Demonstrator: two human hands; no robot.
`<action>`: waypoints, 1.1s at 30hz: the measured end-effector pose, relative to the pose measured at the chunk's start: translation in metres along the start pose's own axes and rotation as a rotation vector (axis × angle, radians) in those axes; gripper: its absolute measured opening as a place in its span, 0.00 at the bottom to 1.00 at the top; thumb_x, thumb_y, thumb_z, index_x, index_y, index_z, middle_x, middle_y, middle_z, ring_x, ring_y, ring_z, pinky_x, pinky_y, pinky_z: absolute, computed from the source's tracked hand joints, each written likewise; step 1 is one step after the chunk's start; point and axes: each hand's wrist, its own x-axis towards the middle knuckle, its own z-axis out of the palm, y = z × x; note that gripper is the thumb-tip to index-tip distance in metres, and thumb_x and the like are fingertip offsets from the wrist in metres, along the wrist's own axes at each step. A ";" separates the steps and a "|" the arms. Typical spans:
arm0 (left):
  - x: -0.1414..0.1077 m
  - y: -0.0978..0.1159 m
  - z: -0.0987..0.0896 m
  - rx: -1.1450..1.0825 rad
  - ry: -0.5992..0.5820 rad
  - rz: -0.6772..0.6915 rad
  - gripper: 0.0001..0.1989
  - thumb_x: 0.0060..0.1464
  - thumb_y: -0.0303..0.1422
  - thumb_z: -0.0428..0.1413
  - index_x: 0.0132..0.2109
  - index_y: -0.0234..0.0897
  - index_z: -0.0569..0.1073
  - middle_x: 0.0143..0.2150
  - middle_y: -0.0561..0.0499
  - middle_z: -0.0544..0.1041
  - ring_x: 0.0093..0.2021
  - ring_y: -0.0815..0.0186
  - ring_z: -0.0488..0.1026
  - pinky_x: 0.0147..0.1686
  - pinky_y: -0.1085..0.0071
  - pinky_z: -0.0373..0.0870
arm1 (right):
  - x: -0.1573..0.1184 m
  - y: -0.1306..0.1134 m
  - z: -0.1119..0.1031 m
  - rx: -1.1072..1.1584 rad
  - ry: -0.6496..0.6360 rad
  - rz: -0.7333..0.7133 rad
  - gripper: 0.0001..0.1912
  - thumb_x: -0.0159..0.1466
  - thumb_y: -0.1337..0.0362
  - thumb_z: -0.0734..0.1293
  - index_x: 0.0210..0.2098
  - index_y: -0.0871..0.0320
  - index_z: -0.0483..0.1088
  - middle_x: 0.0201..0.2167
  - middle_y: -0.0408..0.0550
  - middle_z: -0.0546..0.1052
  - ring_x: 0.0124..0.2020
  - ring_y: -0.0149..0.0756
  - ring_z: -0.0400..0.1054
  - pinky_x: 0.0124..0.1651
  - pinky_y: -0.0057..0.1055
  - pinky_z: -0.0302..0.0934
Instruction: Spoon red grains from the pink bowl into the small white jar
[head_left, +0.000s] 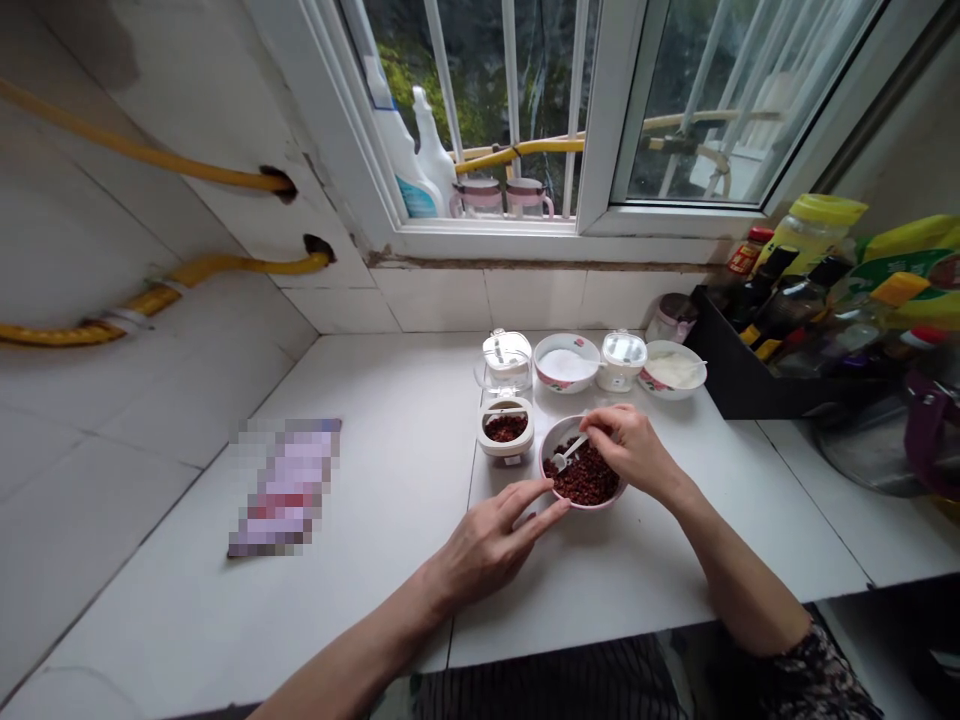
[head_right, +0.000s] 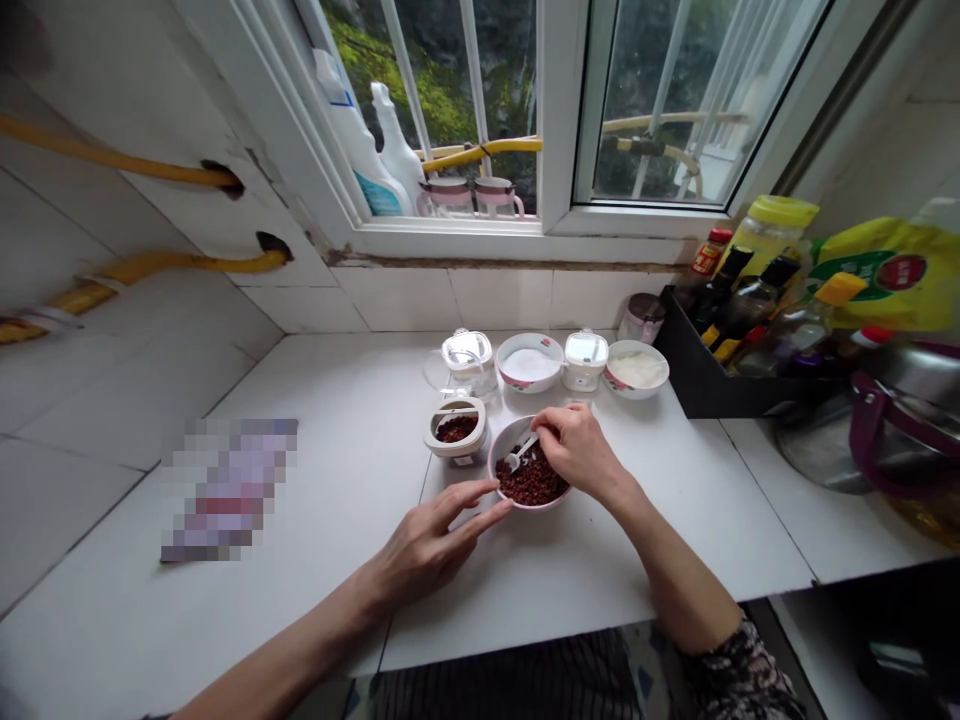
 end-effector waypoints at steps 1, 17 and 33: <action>0.000 0.000 0.000 -0.001 0.000 -0.001 0.24 0.58 0.16 0.47 0.59 0.35 0.69 0.56 0.39 0.70 0.54 0.60 0.72 0.45 0.64 0.81 | 0.000 0.000 -0.002 0.007 0.012 0.020 0.11 0.60 0.71 0.62 0.29 0.54 0.75 0.30 0.46 0.81 0.36 0.38 0.72 0.48 0.37 0.62; -0.001 0.000 -0.001 -0.013 -0.014 -0.011 0.24 0.60 0.18 0.46 0.61 0.36 0.68 0.56 0.40 0.70 0.54 0.60 0.72 0.45 0.63 0.81 | 0.002 0.008 -0.011 0.209 -0.001 0.172 0.10 0.59 0.66 0.61 0.29 0.58 0.75 0.21 0.43 0.75 0.24 0.33 0.68 0.28 0.27 0.60; 0.000 0.000 0.000 -0.024 -0.003 -0.005 0.24 0.59 0.17 0.47 0.60 0.35 0.68 0.56 0.40 0.70 0.54 0.60 0.72 0.45 0.64 0.81 | 0.002 0.005 -0.013 0.337 -0.089 0.215 0.09 0.58 0.62 0.63 0.29 0.57 0.74 0.24 0.43 0.77 0.25 0.32 0.68 0.30 0.28 0.62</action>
